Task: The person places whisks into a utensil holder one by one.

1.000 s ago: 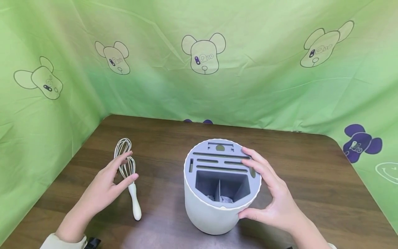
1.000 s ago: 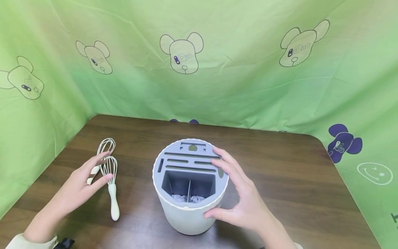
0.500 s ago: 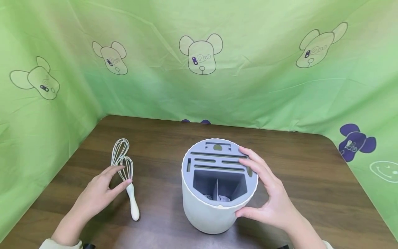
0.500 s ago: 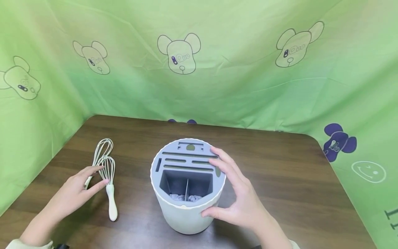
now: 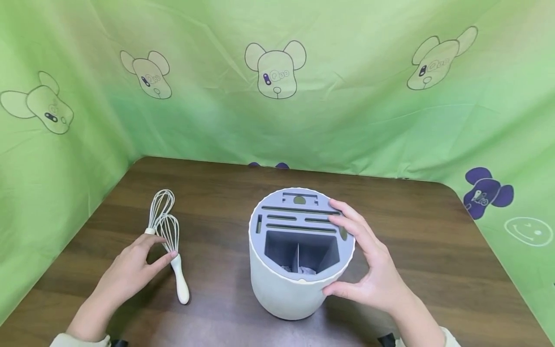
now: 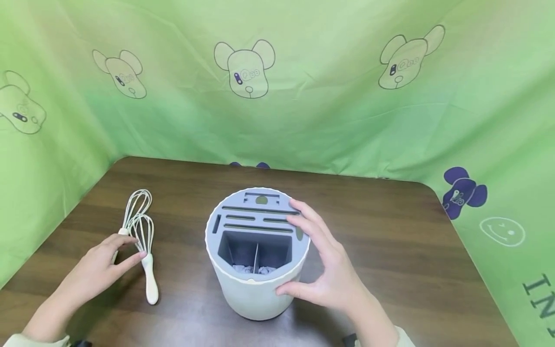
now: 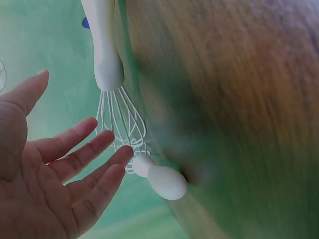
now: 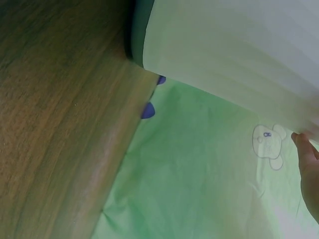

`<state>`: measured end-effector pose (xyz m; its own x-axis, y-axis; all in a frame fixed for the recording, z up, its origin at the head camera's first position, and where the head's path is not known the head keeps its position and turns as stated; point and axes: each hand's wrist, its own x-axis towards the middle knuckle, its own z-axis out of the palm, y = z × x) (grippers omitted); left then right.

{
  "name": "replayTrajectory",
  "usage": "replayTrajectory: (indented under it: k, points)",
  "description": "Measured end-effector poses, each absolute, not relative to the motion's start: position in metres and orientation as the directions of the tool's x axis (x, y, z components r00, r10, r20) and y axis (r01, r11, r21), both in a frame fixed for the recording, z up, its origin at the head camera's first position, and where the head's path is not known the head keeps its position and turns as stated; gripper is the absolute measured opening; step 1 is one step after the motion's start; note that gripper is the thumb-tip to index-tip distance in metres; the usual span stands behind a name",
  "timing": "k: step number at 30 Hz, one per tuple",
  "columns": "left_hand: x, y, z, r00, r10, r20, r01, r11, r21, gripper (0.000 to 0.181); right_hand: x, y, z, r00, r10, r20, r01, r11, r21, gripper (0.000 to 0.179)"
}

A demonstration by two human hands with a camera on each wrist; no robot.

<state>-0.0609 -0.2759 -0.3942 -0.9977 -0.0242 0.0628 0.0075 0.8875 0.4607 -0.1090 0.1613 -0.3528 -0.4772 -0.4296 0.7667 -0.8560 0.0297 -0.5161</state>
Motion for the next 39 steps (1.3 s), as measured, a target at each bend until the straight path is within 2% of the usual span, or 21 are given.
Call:
replayTrajectory:
  k: [7,16,21,26,32,39]
  points:
    - [-0.062,-0.275,-0.402,-0.998,-0.025,0.050,0.000,0.896,0.445,0.040,-0.106,0.162,-0.352,-0.488,-0.427,0.761,-0.849,0.029,-0.528,0.098]
    - [-0.066,-0.275,-0.406,-0.999,-0.015,-0.044,-0.031,0.921,0.388,0.046,-0.108,0.159,-0.351,-0.466,-0.415,0.781,-0.858,-0.001,-0.513,0.095]
    - [-0.071,-0.270,-0.403,-0.997,-0.032,-0.074,-0.058,0.920,0.387,0.033,-0.111,0.159,-0.351,-0.452,-0.416,0.789,-0.867,-0.003,-0.498,0.095]
    - [-0.072,-0.267,-0.403,-0.984,-0.090,-0.151,-0.144,0.907,0.397,0.028,-0.113,0.160,-0.353,-0.443,-0.428,0.787,-0.864,-0.028,-0.502,0.096]
    - [-0.078,-0.266,-0.405,-0.988,-0.077,-0.135,-0.125,0.910,0.395,0.023,-0.115,0.160,-0.354,-0.430,-0.423,0.797,-0.873,-0.029,-0.487,0.097]
    - [-0.080,-0.269,-0.404,-0.993,-0.057,-0.106,-0.100,0.886,0.453,0.016,-0.112,0.160,-0.353,-0.434,-0.430,0.791,-0.868,-0.036,-0.496,0.095]
